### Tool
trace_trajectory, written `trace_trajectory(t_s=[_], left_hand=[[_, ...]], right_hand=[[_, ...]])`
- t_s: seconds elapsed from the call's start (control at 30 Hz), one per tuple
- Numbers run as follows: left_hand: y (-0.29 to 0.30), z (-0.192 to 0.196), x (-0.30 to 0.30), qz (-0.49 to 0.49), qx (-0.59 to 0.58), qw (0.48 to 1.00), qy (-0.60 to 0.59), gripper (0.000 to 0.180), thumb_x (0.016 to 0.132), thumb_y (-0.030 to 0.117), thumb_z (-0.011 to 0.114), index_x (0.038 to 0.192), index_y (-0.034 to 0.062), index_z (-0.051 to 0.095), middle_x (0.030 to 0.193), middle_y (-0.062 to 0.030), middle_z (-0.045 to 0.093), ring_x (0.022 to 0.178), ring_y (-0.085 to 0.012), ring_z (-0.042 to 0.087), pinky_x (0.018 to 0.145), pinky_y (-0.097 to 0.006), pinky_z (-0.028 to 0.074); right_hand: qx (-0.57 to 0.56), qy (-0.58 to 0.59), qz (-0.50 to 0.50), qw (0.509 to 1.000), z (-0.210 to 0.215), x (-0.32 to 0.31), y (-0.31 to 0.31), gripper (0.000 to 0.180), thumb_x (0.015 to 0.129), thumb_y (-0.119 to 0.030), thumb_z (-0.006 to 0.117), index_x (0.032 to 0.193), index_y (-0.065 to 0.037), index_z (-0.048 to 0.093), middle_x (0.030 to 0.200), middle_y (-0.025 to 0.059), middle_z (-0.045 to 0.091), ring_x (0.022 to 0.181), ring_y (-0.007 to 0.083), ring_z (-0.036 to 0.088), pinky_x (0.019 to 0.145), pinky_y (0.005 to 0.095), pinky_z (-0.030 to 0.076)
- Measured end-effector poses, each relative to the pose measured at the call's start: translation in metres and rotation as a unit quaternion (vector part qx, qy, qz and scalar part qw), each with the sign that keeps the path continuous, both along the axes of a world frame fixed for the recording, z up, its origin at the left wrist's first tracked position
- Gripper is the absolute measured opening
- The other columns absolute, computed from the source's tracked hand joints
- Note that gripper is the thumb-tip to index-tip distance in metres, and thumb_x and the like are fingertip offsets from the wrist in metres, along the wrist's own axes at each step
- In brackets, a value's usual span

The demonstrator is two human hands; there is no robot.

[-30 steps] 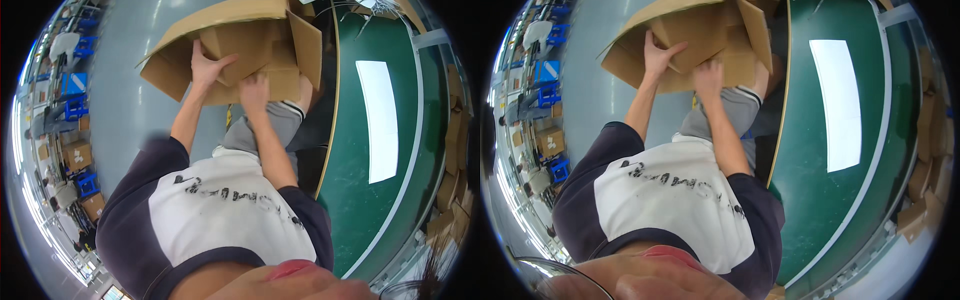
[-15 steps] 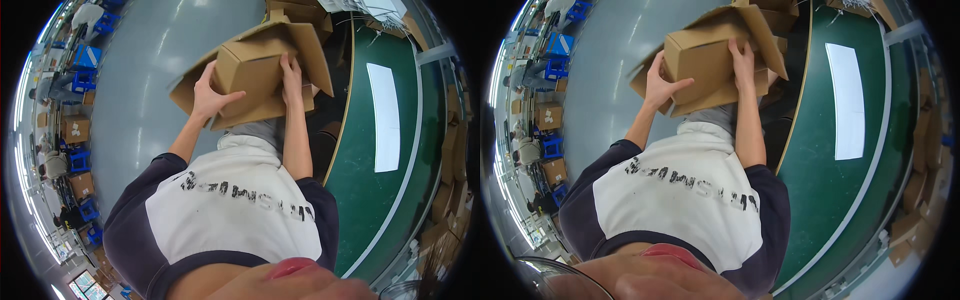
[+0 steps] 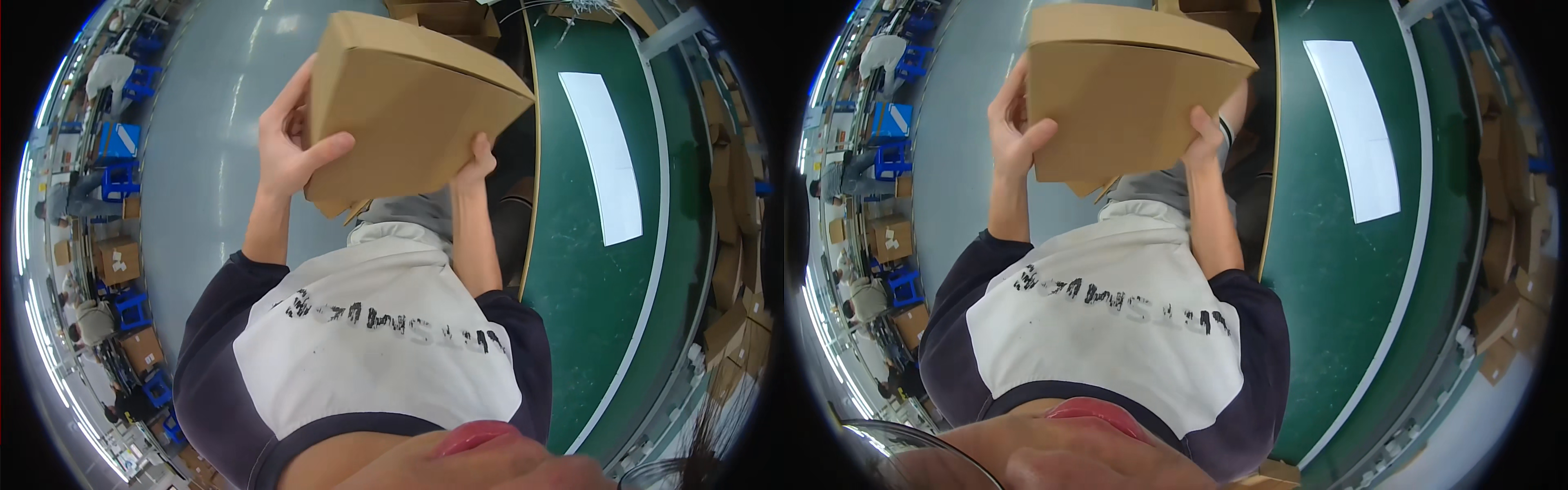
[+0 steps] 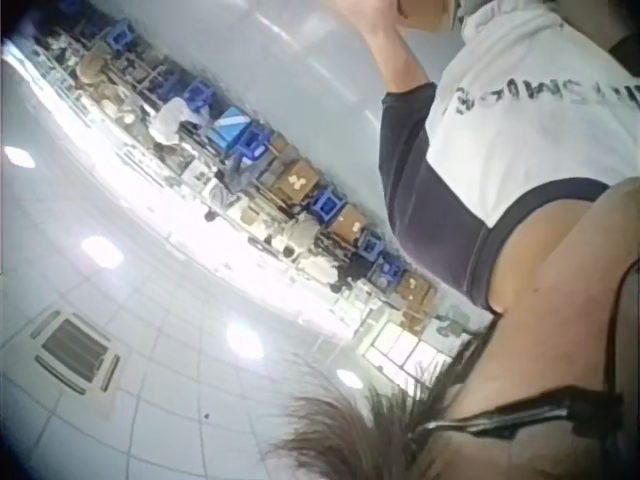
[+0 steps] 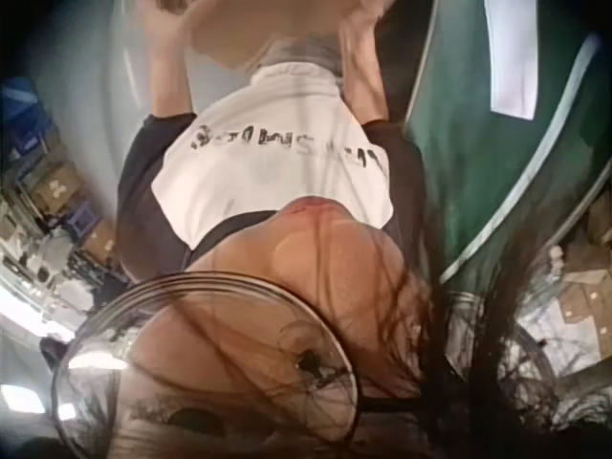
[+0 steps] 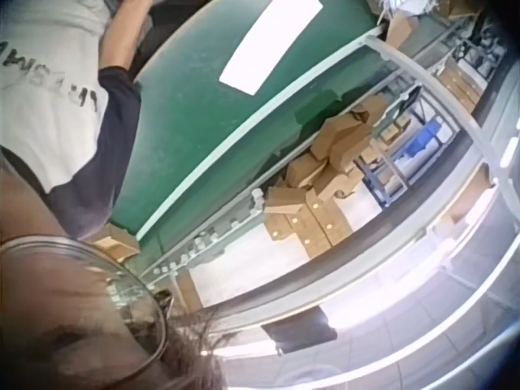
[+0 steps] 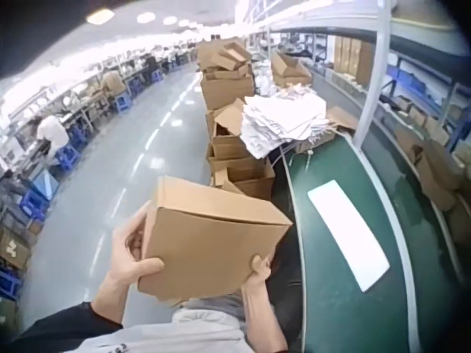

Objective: The person places white adhesive sheets onto rows of blue rectangular battery cells arranged on a green workbench. They then gather the prepared cells into groups and place them into a cardboard box. Finally, they unpack a new batch of blue cells from a box and arrange them on the table.

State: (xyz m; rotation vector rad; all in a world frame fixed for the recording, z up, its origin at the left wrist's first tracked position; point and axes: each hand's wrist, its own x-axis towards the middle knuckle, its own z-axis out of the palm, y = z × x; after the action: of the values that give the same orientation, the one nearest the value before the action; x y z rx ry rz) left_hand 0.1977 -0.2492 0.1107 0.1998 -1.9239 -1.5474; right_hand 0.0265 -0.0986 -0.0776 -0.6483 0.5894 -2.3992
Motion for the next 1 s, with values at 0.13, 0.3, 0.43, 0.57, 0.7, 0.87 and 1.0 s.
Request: trace_trajectory(t_s=[0.13,0.3,0.43,0.57,0.7,0.87,1.0], left_hand=[[-0.056,-0.052,-0.008,-0.177,0.204,0.963,0.003,0.055,0.099,0.025,0.063,0.144,-0.0042,0.052,0.137,-0.015,0.064,0.128,-0.027,0.06,0.111,-0.039,0.045],[0.005,-0.225,0.05,-0.051,-0.184,0.909,-0.371,0.057,0.107,0.048,0.048,0.152,0.0119,0.049,0.145,-0.0164,0.06,0.137,-0.0286,0.054,0.116,-0.041,0.041],[0.032,-0.291,0.075,-0.074,0.006,0.862,-0.502,0.058,0.108,0.042,0.051,0.16,0.0204,0.038,0.151,-0.0176,0.055,0.139,-0.0279,0.052,0.116,-0.039,0.04],[0.028,-0.277,0.083,-0.08,0.17,0.887,-0.421,0.056,0.11,0.04,0.047,0.16,0.0153,0.037,0.15,-0.0144,0.056,0.139,-0.0243,0.051,0.116,-0.035,0.038],[0.015,-0.308,0.087,-0.092,0.31,0.868,-0.378,0.06,0.109,0.04,0.052,0.157,0.0063,0.041,0.153,-0.0127,0.052,0.14,-0.023,0.049,0.116,-0.033,0.038],[0.012,-0.304,0.062,-0.133,0.27,0.872,-0.386,0.064,0.106,0.041,0.057,0.158,0.0054,0.041,0.155,-0.0093,0.049,0.141,-0.0215,0.047,0.116,-0.032,0.037],[-0.004,-0.329,0.049,-0.03,0.1,0.912,-0.396,0.052,0.107,0.037,0.057,0.145,0.0026,0.055,0.129,-0.0138,0.068,0.119,-0.0179,0.062,0.103,-0.03,0.047]], right_hand=[[-0.102,-0.092,0.002,0.99,-0.017,0.028,0.026,0.067,0.099,-0.056,0.057,0.145,-0.008,0.052,0.141,0.0099,0.059,0.127,0.0278,0.059,0.104,0.0443,0.051],[-0.176,-0.295,-0.06,0.937,-0.036,0.05,0.052,0.06,0.102,-0.051,0.053,0.144,-0.008,0.053,0.129,0.0123,0.063,0.116,0.0297,0.063,0.095,0.0444,0.056],[-0.17,-0.292,-0.002,0.941,-0.047,0.053,0.068,0.058,0.103,-0.05,0.053,0.145,-0.01,0.052,0.129,0.012,0.062,0.116,0.0296,0.063,0.095,0.0447,0.055],[-0.159,-0.282,0.066,0.944,-0.07,0.05,0.08,0.056,0.103,-0.048,0.053,0.146,-0.011,0.051,0.128,0.0116,0.062,0.115,0.0295,0.062,0.095,0.045,0.054],[-0.151,-0.281,0.147,0.936,-0.103,0.058,0.077,0.055,0.104,-0.047,0.052,0.147,-0.013,0.05,0.128,0.0112,0.061,0.114,0.0294,0.062,0.095,0.0453,0.053],[-0.157,-0.266,0.205,0.929,-0.141,0.053,0.071,0.053,0.104,-0.046,0.052,0.148,-0.015,0.049,0.127,0.0107,0.061,0.113,0.0293,0.061,0.095,0.0456,0.052],[-0.155,-0.265,0.24,0.921,-0.151,0.052,0.071,0.052,0.105,-0.044,0.052,0.149,-0.017,0.049,0.126,0.0104,0.06,0.113,0.0292,0.06,0.095,0.0459,0.051]])
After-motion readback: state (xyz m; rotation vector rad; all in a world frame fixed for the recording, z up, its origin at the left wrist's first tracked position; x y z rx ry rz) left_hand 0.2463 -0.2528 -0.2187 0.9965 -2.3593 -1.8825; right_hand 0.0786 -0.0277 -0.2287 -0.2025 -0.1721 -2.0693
